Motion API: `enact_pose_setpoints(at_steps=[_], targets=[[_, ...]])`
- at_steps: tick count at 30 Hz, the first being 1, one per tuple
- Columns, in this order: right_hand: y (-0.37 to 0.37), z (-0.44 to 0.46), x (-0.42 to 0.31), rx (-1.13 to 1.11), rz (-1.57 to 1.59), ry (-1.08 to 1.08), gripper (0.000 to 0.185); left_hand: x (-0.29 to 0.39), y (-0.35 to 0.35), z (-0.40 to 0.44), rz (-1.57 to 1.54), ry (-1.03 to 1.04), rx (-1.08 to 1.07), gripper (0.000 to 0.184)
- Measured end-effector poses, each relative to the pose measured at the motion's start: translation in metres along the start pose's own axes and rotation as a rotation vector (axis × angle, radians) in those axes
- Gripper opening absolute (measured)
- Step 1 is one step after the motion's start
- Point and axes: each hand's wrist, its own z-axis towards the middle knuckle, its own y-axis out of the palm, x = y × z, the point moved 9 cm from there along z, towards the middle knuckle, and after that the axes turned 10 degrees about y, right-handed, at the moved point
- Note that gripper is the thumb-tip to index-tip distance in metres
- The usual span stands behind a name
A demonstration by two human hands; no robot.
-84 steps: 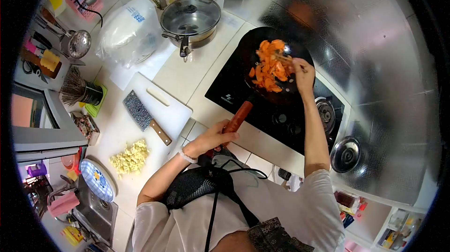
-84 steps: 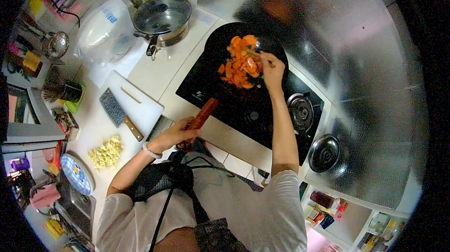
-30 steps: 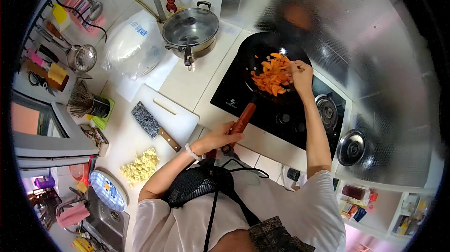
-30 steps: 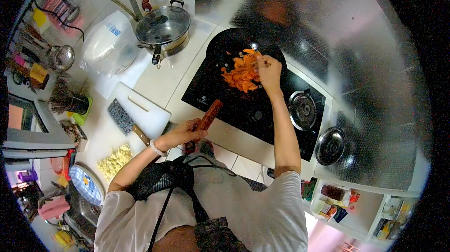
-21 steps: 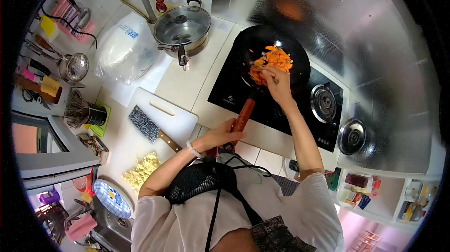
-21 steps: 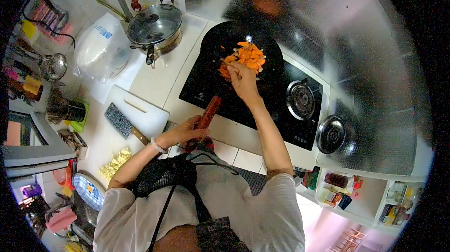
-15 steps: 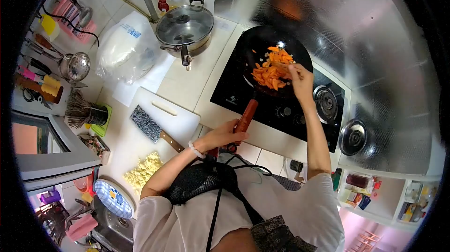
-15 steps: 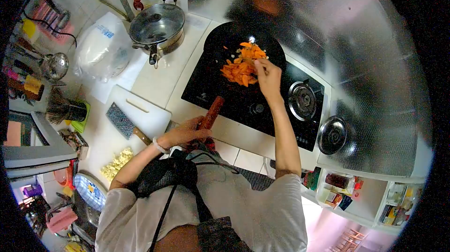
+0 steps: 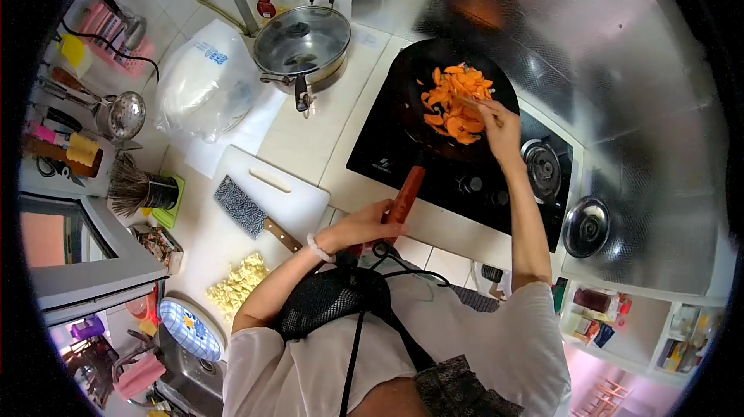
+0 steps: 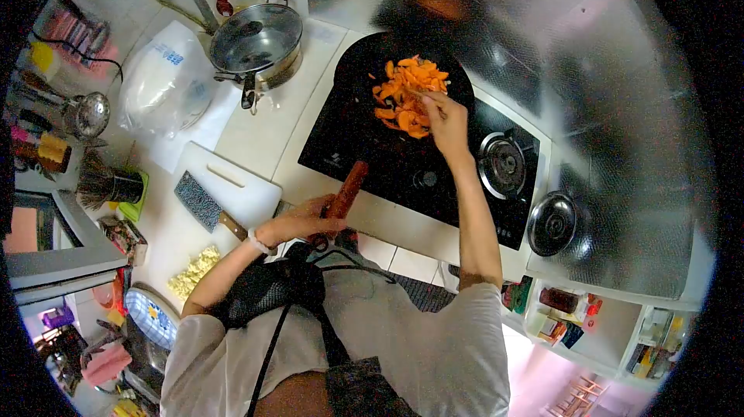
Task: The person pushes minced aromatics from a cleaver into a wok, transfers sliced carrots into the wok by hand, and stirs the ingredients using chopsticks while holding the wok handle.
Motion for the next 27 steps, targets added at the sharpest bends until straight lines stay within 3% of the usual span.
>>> enact_pose_setpoints(at_steps=[3, 5, 8, 11, 14, 17, 20, 23, 27], targets=[[-0.017, -0.035, -0.035, -0.153, 0.167, 0.262, 0.026, -0.003, 0.001, -0.001, -0.015, -0.049, -0.033, 0.056], [-0.010, -0.053, -0.046, -0.240, 0.081, 0.167, 0.023, -0.001, 0.001, 0.001, -0.020, -0.023, -0.046, 0.055], [0.003, -0.038, -0.031, -0.152, -0.312, 0.058, 0.019, 0.003, 0.001, 0.002, 0.016, -0.031, -0.023, 0.053], [0.001, -0.006, 0.006, 0.039, -0.177, -0.146, 0.023, -0.004, 0.005, 0.003, -0.060, 0.004, -0.036, 0.052], [-0.005, 0.004, 0.018, 0.020, 0.006, 0.106, 0.023, 0.002, 0.000, 0.004, -0.056, 0.126, 0.024, 0.052], [-0.015, -0.018, -0.013, 0.014, 0.150, 0.202, 0.026, 0.000, 0.001, -0.001, -0.036, -0.043, -0.024, 0.051], [0.004, -0.027, -0.011, -0.048, 0.231, 0.231, 0.025, 0.000, 0.003, 0.000, -0.028, -0.038, -0.038, 0.051], [0.018, -0.010, 0.015, -0.010, -0.043, 0.073, 0.024, 0.007, 0.001, 0.002, 0.008, 0.009, -0.018, 0.050], [0.006, 0.002, 0.042, 0.092, 0.107, 0.147, 0.024, 0.014, 0.003, -0.001, -0.023, -0.020, -0.032, 0.048]])
